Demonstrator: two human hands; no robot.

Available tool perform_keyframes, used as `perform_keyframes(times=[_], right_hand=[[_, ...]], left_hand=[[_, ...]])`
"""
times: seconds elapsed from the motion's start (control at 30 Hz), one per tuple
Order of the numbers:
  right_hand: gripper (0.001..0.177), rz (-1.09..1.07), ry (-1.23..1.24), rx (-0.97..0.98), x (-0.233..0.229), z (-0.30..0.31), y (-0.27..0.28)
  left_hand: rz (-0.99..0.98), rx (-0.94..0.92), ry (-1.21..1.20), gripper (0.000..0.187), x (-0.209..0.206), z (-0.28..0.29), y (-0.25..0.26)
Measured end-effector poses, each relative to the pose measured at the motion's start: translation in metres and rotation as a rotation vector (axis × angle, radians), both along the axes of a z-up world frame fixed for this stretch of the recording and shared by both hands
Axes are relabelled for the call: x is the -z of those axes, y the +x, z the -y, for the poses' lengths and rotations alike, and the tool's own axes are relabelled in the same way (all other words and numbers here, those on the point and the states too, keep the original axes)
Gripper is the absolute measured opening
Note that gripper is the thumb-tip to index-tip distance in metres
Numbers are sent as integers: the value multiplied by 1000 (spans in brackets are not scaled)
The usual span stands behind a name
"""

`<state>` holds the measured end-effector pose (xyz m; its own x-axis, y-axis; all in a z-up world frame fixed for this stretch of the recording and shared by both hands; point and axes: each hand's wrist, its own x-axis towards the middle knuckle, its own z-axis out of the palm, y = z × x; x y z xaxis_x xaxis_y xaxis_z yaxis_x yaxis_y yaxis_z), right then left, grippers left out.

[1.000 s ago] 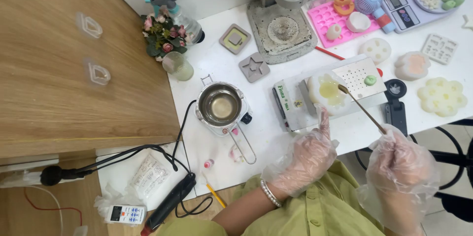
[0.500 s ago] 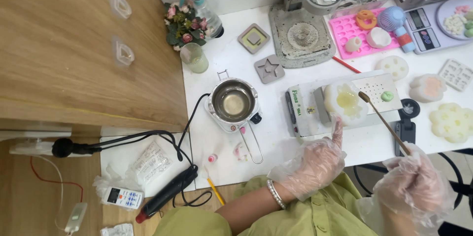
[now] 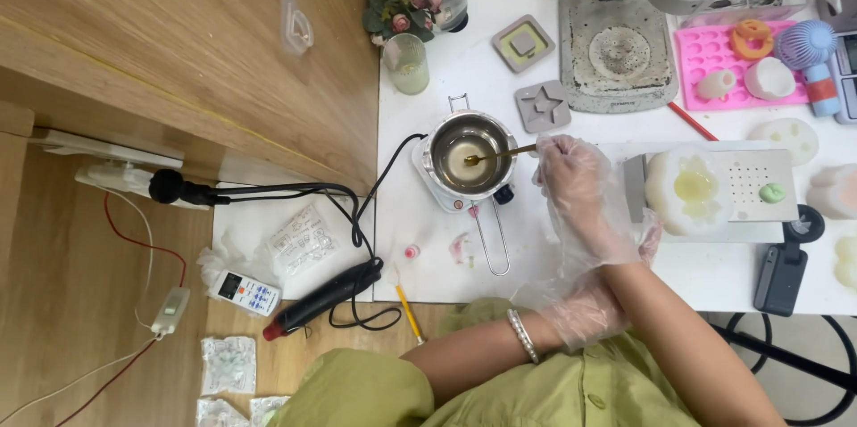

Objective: The recorder is melting wax and using a spoon to stir it before pouring into a silicone mold.

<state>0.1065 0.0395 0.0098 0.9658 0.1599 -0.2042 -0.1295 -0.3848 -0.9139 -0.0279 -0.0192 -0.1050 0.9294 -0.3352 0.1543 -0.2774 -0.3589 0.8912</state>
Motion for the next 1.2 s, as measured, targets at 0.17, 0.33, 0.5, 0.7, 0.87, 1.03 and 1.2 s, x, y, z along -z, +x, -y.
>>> perform_keyframes(times=[0.17, 0.33, 0.5, 0.7, 0.87, 1.03, 1.2], right_hand=[[36, -48, -5, -13, -2, -8, 2], [36, -201, -187, -111, -89, -22, -8], [31, -374, 260, 41, -15, 0, 5], [28, -422, 407, 181, -37, 15, -1], [27, -297, 353, 312, -123, 29, -22], [14, -152, 479, 659, -145, 72, -26], [14, -1, 446, 824, -140, 131, -38]], left_hand=[[62, -90, -5, 66, -33, -18, -1], [142, -67, -78, 46, 5, -7, -6], [127, -37, -67, 32, 27, -2, -9], [109, -8, -81, 23, 23, -16, -16], [66, 16, -90, 27, -52, -43, 7], [-111, 41, 413, 90, -95, -39, 30], [-162, -20, 344, 96, -109, -39, 35]])
